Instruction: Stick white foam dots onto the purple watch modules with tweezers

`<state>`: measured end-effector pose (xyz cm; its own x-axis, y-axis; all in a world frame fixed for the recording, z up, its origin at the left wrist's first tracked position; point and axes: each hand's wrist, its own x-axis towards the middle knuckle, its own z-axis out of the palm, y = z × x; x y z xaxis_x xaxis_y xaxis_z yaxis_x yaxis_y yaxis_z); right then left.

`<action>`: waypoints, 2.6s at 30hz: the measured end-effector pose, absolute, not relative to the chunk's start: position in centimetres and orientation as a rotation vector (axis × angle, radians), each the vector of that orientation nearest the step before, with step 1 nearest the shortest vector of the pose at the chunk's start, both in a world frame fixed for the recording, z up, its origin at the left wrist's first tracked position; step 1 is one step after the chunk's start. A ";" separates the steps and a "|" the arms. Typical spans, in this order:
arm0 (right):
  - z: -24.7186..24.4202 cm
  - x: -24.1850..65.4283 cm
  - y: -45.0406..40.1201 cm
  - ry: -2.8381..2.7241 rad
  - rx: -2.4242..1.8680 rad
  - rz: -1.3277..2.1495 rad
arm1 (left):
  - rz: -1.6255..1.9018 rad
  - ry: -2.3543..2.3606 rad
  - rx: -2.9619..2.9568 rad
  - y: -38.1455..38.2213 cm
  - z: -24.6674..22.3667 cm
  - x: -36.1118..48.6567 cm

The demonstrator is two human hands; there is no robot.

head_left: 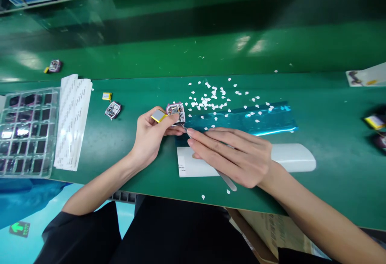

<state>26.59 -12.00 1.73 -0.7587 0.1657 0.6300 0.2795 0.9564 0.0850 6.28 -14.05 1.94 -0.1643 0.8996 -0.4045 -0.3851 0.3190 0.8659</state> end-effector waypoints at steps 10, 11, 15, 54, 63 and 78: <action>1.8 26.5 -12.0 -2.428 -0.316 -0.144 | 1.271 1.283 0.632 -14.4 1.6 6.6; 1.9 26.6 -12.1 -2.426 -0.325 -0.124 | 1.266 1.292 0.654 -14.4 1.6 6.6; 2.2 26.9 -12.3 -2.424 -0.384 -0.060 | 1.232 1.320 0.725 -14.5 1.7 6.6; 0.9 26.4 -11.6 -2.275 -0.388 -0.301 | 0.788 2.187 1.846 -16.0 2.3 -6.9; 0.6 25.9 -12.1 -2.130 -0.353 -0.093 | 1.148 1.224 1.132 -14.0 5.3 1.0; -0.1 25.9 -12.5 -2.191 -0.734 0.072 | 0.764 1.151 1.464 -15.2 3.4 5.2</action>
<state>25.85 -12.46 -0.11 -0.5064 0.5267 0.6828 0.4809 0.8297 -0.2833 5.16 -15.16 3.36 0.3271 0.9370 -0.1226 0.2504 0.0391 0.9673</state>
